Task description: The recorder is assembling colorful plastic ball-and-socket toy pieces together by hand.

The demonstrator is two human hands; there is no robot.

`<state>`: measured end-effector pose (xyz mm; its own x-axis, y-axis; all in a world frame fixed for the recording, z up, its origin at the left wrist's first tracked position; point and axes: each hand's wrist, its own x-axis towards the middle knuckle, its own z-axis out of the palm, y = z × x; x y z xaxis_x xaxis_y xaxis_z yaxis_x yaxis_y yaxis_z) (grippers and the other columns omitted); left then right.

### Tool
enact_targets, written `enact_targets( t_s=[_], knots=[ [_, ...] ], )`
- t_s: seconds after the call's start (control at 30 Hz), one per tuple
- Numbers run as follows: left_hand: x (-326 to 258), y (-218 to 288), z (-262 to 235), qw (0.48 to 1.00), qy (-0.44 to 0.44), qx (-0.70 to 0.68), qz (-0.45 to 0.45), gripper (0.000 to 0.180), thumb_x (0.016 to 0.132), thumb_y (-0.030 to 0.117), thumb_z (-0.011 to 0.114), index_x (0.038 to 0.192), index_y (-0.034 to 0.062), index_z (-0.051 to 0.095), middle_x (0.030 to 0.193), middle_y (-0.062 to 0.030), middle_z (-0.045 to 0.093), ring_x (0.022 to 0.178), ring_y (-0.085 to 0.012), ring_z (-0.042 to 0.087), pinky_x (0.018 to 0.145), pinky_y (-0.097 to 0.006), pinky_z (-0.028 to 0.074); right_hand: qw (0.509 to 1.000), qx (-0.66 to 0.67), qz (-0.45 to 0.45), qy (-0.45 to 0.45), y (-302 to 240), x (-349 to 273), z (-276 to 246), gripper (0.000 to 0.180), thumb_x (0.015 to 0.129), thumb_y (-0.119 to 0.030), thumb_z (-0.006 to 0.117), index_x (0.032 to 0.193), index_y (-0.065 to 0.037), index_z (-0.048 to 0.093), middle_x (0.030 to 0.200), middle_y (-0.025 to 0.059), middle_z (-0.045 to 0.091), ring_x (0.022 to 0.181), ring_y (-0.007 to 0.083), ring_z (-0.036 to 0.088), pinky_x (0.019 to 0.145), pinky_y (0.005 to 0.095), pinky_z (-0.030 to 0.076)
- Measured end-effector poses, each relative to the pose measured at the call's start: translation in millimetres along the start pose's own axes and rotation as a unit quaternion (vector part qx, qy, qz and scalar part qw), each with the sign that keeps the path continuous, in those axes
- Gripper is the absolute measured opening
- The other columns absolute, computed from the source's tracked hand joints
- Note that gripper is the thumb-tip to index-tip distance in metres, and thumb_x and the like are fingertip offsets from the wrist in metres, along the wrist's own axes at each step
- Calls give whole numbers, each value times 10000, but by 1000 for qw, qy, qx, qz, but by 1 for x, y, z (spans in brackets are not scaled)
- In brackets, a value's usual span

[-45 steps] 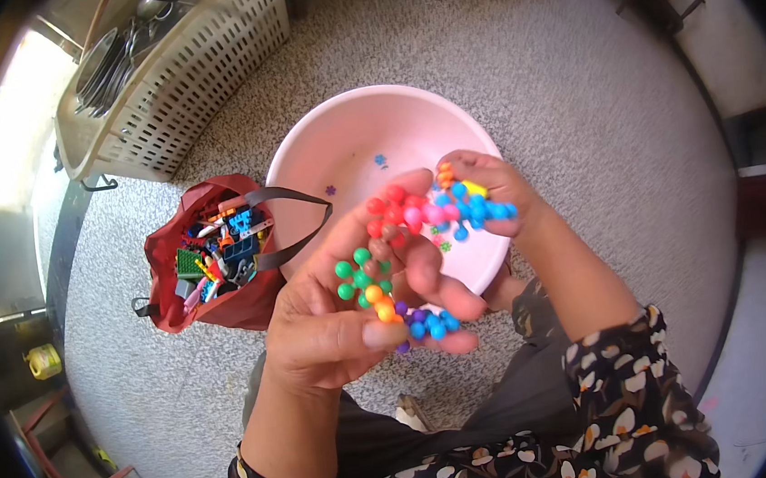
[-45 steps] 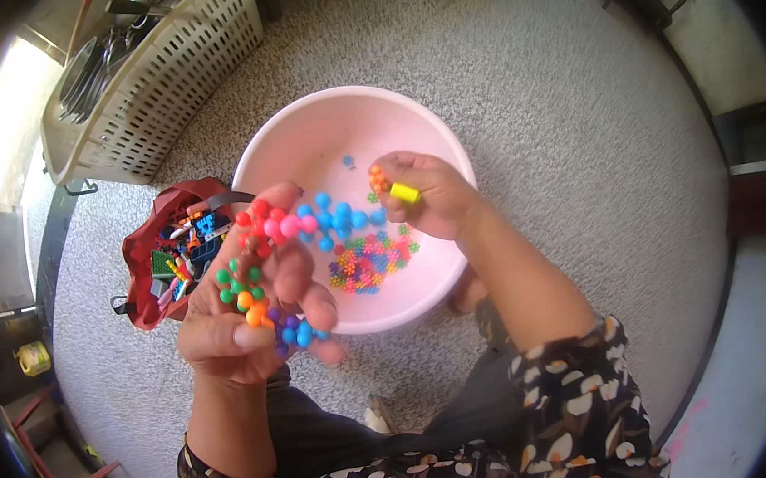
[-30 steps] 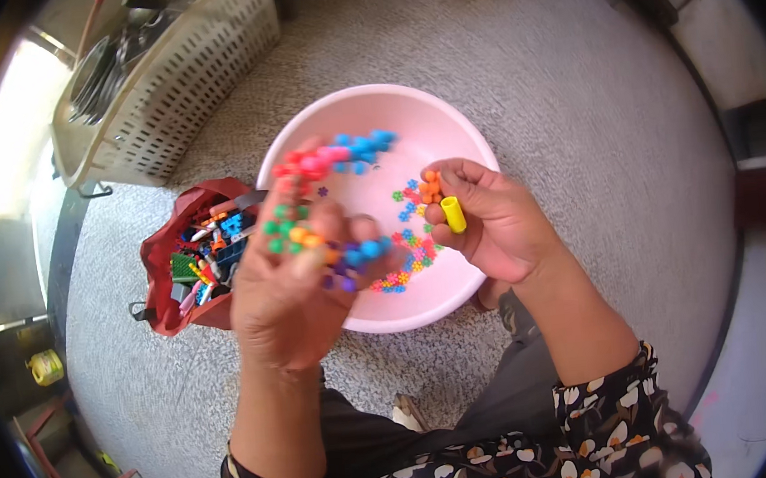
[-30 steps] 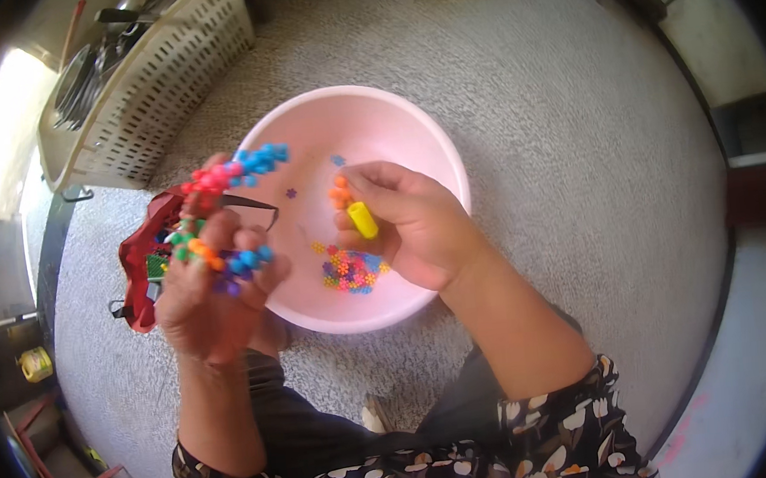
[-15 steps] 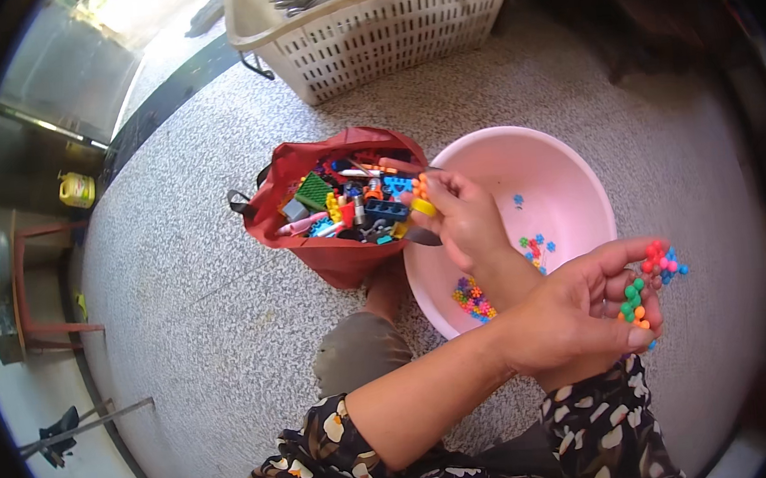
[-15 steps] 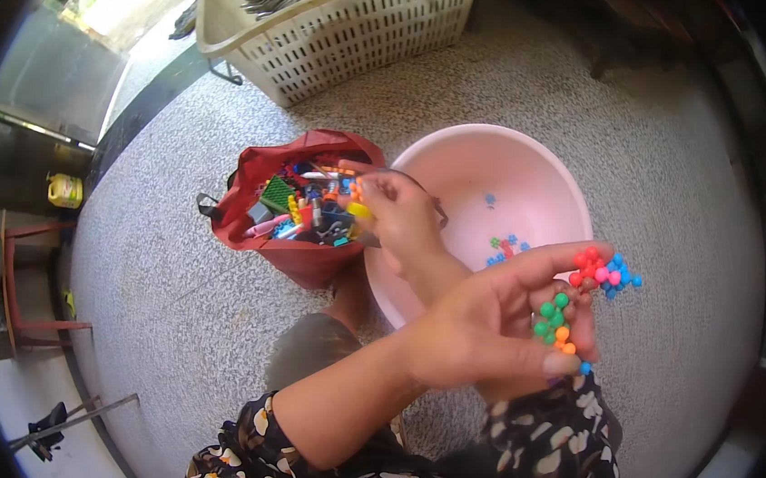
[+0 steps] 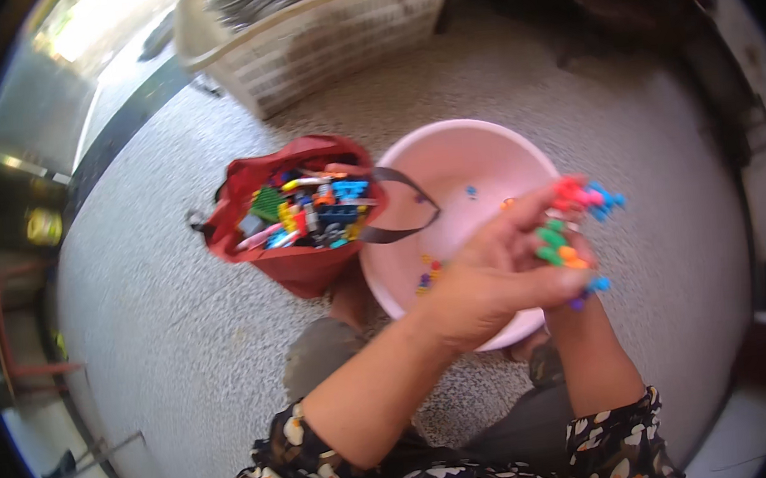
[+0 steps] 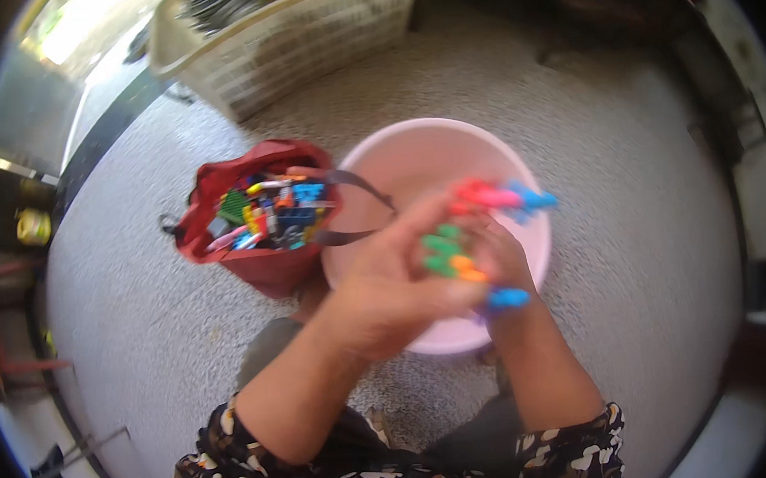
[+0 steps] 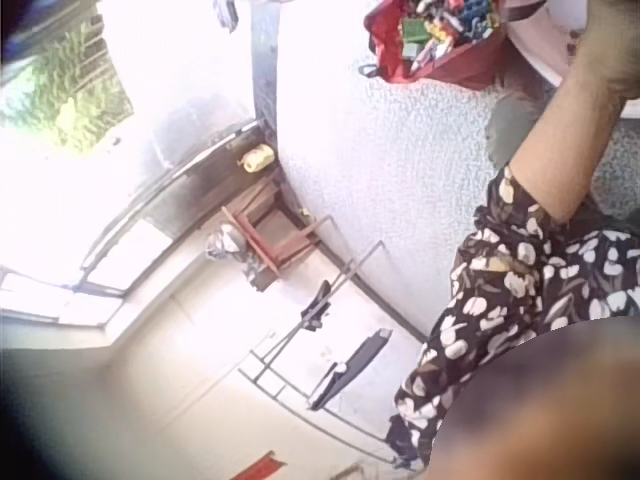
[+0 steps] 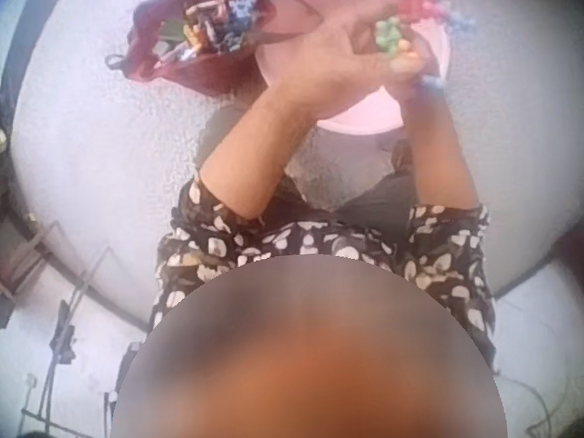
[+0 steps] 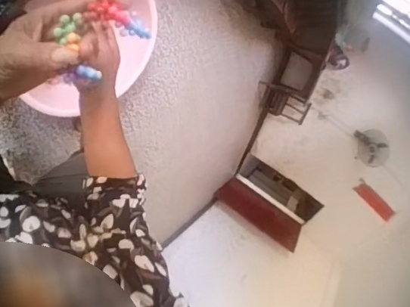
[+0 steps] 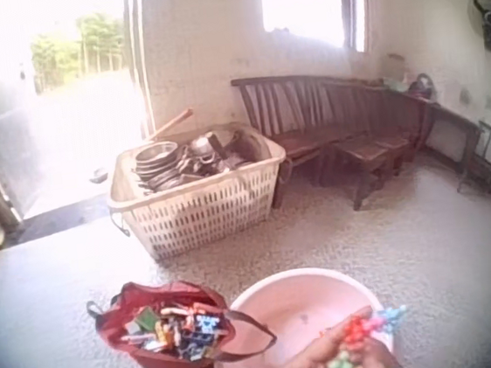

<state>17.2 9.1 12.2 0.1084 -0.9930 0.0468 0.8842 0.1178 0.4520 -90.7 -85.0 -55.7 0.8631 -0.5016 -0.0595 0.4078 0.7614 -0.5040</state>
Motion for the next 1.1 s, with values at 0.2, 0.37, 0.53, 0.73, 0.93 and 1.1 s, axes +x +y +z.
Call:
enact_targets(
  t_s=[0.2, 0.37, 0.53, 0.73, 0.93, 1.1],
  knots=[
    [3, -14, -8, 995, -51, -85, 20, 738, 727, 1, 638, 1337, -5, 223, 971, -114, 534, 931, -247, 553, 842, -355, 451, 973, -84, -36, 210, -62, -48, 25, 172, 865, -156, 525, 981, -29, 522, 752, 46, 565, 600, 135, 557, 524, 274, 471],
    [14, -32, -4, 989, -66, -135, 0, 770, 728, 45, 651, 1347, 2, 196, 959, -119, 531, 959, -280, 534, 840, -378, 448, 984, -85, -49, 151, -79, -76, 26, 193, 865, -123, 520, 998, 18, 516, 722, 87, 572, 471, 141, 531, 431, 281, 459],
    [18, -44, -7, 980, -41, -194, -19, 732, 780, 91, 602, 1352, 8, 153, 1004, -142, 510, 1006, -314, 519, 844, -419, 458, 990, -59, -58, 118, -88, -84, 39, 225, 861, -49, 490, 1034, 95, 496, 724, 153, 602, 448, 131, 558, 418, 250, 497],
    [20, -54, -10, 976, -10, -214, -44, 711, 808, 87, 561, 1354, 12, 111, 1035, -197, 513, 1037, -379, 513, 874, -472, 452, 947, -267, -121, 134, -85, -88, 47, 201, 817, -13, 567, 991, 85, 544, 832, 168, 632, 566, 117, 612, 487, 163, 462],
    [18, -52, -3, 993, 13, -111, -36, 783, 778, 80, 603, 1359, 10, 83, 988, -214, 561, 964, -404, 552, 767, -455, 511, 925, -328, -128, 143, -83, -93, 52, 214, 793, 7, 595, 991, 78, 557, 821, 147, 638, 616, 100, 624, 496, 117, 423],
    [15, -50, -3, 993, -24, -111, -36, 827, 754, 82, 633, 1365, 25, 79, 986, -210, 564, 926, -398, 573, 664, -410, 545, 893, -394, -167, 142, -78, -95, 53, 198, 785, 33, 586, 976, 79, 565, 791, 135, 638, 611, 88, 620, 464, 115, 404]
  ],
)
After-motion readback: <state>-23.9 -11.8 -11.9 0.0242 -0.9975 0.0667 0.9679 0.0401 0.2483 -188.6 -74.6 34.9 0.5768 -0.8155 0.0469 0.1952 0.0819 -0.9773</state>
